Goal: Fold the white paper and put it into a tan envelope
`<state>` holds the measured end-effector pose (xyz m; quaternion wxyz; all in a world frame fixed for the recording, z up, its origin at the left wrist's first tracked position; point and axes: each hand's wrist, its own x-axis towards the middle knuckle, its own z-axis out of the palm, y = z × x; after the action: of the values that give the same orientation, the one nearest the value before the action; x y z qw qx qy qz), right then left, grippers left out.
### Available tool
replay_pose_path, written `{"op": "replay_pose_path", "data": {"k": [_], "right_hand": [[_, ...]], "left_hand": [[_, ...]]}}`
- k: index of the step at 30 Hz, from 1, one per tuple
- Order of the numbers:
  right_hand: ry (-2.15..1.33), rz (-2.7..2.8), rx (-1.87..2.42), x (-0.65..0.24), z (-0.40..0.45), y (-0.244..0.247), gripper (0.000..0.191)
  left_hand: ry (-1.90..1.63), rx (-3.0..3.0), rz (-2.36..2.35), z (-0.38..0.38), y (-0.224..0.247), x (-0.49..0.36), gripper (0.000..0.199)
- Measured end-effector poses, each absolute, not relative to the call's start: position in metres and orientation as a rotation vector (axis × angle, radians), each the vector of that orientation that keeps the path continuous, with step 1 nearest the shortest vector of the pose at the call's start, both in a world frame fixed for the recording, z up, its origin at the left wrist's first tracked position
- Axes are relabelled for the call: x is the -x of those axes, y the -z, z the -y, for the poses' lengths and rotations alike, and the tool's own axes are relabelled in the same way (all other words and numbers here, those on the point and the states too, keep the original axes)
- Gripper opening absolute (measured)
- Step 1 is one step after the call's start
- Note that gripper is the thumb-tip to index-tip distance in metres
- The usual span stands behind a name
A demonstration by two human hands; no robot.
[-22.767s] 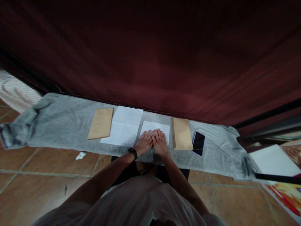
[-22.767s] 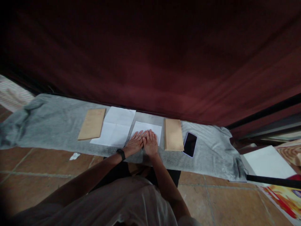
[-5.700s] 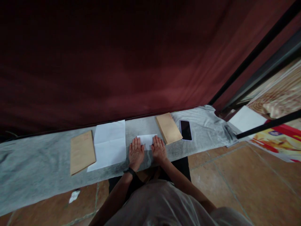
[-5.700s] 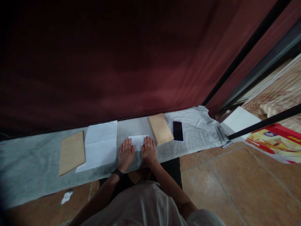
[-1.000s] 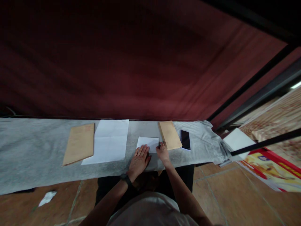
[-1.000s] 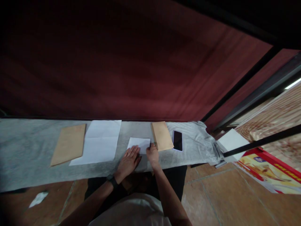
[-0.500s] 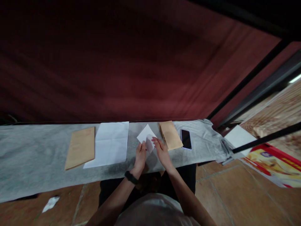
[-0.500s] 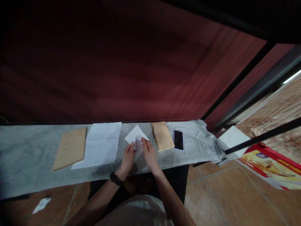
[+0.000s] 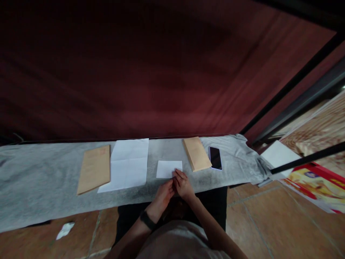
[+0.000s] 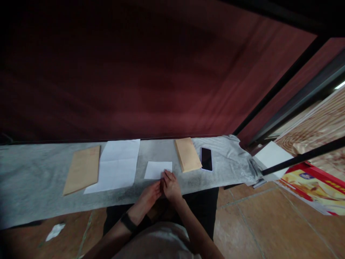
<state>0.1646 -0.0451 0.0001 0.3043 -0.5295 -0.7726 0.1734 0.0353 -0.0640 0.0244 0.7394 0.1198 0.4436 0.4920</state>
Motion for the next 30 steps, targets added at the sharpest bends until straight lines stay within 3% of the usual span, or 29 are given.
{"op": "replay_pose_path", "data": {"k": [5,10,15,25,30], "right_hand": [[-0.283,2.183,1.450,-0.162,0.054,-0.005,0.041],[-0.299,2.103,1.451,-0.151,0.050,-0.007,0.044],[-0.290,2.212,1.404,-0.141,0.046,-0.003,0.046],[-0.101,2.170,1.546,-0.169,0.048,0.006,0.054],[-0.114,2.179,1.525,-0.171,0.049,0.004,0.053]], "left_hand": [[-1.067,-1.507,-1.516,0.075,-0.020,-0.013,0.043],[-0.599,-2.326,-1.779,0.071,-0.005,0.001,0.053],[-0.363,-2.532,-1.804,0.074,0.009,0.007,0.055],[-0.462,-2.412,-1.974,0.079,-0.002,0.015,0.059],[-0.495,-2.485,-1.828,0.047,-0.009,-0.003,0.056]]}}
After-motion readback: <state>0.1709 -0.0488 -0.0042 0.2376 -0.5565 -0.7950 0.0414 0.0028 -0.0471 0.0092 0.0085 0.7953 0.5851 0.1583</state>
